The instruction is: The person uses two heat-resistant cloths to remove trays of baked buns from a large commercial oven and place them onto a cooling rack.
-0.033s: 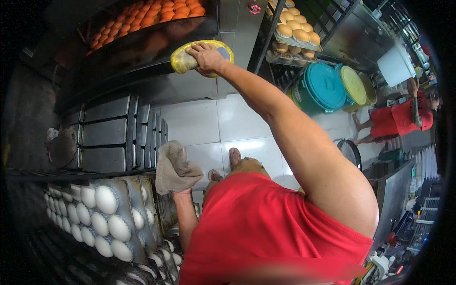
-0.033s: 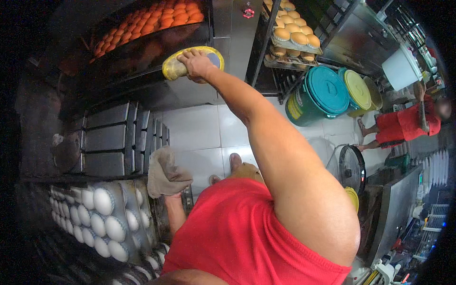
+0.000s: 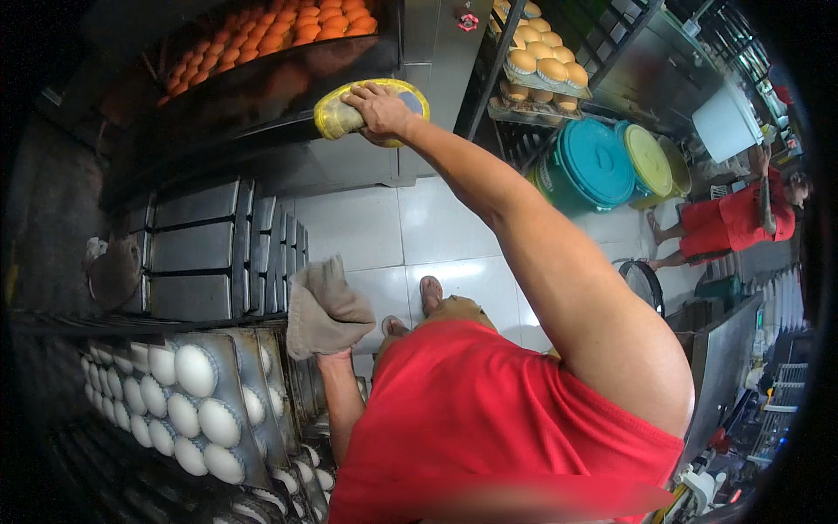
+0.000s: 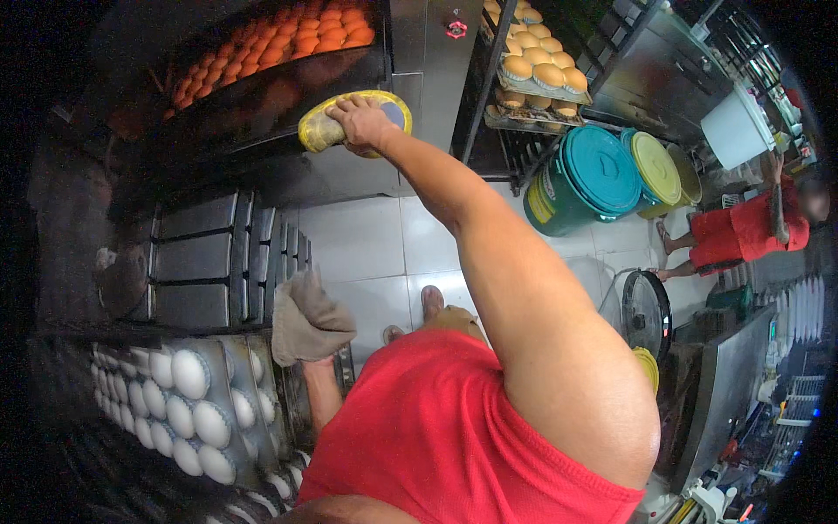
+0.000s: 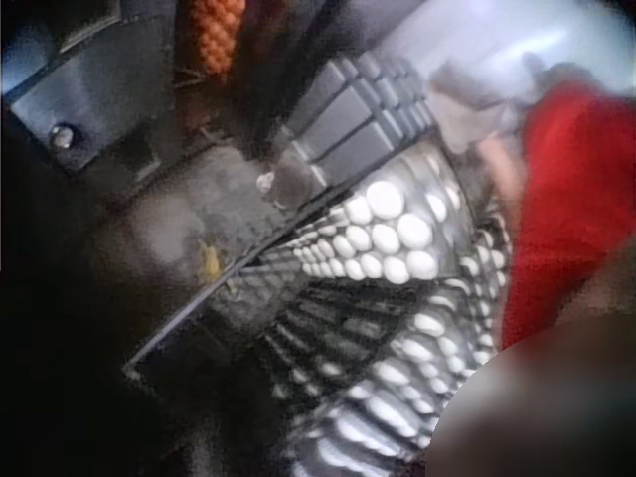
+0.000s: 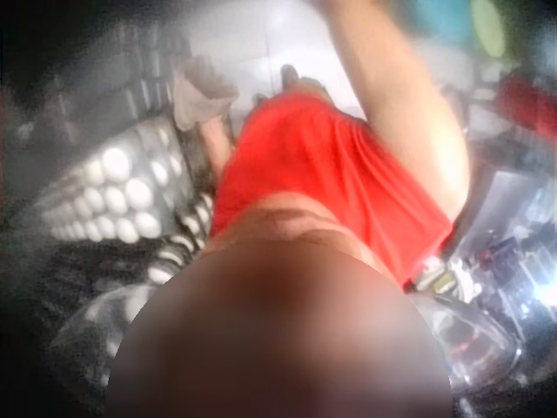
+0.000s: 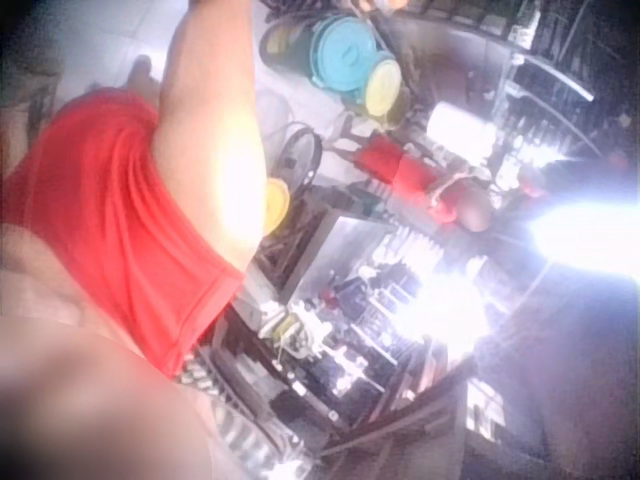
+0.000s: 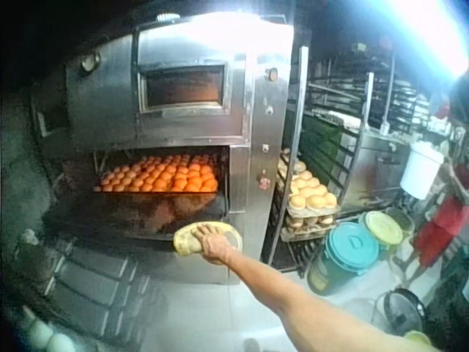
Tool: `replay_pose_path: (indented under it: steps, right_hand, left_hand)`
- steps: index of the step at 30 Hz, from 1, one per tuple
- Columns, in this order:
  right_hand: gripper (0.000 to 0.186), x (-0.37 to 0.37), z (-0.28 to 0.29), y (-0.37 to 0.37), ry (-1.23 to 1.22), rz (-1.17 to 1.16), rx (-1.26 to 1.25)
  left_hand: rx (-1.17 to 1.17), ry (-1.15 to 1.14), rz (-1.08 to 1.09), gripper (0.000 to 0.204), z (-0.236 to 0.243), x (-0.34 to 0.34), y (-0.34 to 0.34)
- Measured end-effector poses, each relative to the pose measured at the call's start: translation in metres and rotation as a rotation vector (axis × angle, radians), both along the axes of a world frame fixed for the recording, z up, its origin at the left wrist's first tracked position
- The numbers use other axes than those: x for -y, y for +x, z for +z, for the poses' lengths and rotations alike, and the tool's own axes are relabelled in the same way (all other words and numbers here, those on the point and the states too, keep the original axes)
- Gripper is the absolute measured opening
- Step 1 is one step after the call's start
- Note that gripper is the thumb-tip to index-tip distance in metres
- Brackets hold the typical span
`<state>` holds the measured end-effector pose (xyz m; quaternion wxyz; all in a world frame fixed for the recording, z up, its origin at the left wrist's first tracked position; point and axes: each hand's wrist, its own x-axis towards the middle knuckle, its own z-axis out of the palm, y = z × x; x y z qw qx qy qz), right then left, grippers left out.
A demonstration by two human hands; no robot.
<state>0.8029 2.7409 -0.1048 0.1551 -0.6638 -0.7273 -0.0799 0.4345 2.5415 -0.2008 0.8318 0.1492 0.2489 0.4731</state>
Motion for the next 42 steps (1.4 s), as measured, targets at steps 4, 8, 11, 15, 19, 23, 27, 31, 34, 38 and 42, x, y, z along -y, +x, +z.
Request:
replay_pose_path:
  steps: [4, 8, 11, 15, 19, 23, 27, 31, 34, 38, 42]
  right_hand:
    - [0.066, 0.003, 0.003, 0.003, -0.033, 0.038, -0.054]
    - [0.065, -0.003, 0.004, 0.013, -0.024, 0.117, -0.136]
    - [0.064, -0.004, 0.005, 0.017, -0.026, 0.166, -0.172]
    - [0.059, 0.007, 0.009, 0.019, 0.015, 0.217, -0.185]
    - [0.051, 0.038, 0.021, 0.025, 0.11, 0.365, -0.181]
    - [0.037, 0.064, 0.052, 0.036, -0.039, 0.278, -0.262]
    - [0.026, 0.062, 0.11, 0.075, 0.06, 0.068, -0.252]
    - [0.033, 0.031, 0.177, 0.143, 0.416, -0.016, -0.06]
    - [0.048, 0.01, 0.254, 0.203, 0.543, -0.161, 0.115]
    - [0.05, -0.021, 0.344, 0.256, 0.752, -0.194, 0.342]
    - [0.059, -0.015, 0.376, 0.253, 0.712, -0.373, 0.074]
  left_hand:
    - [0.336, -0.281, -0.129, 0.055, 0.006, -0.01, 0.015]
    - [0.625, -0.391, -0.188, 0.053, 0.012, -0.034, 0.039]
    - [0.492, -0.283, -0.234, 0.054, 0.023, -0.042, 0.048]
    - [0.303, -0.174, -0.21, 0.053, 0.045, -0.043, 0.059]
    - [0.044, -0.012, -0.123, 0.049, 0.02, -0.048, 0.057]
    - [-0.14, 0.195, -0.138, 0.046, -0.031, -0.057, 0.054]
    - [-0.469, 0.6, -0.166, 0.034, 0.043, -0.059, 0.083]
    - [-1.275, 1.4, -0.071, 0.039, 0.083, -0.066, 0.105]
    - [-1.185, 1.31, -0.074, 0.041, 0.079, -0.075, 0.119]
    - [-0.867, 0.868, -0.026, 0.043, 0.058, -0.083, 0.122]
    - [-0.667, 0.59, 0.076, 0.045, 0.05, -0.089, 0.127]
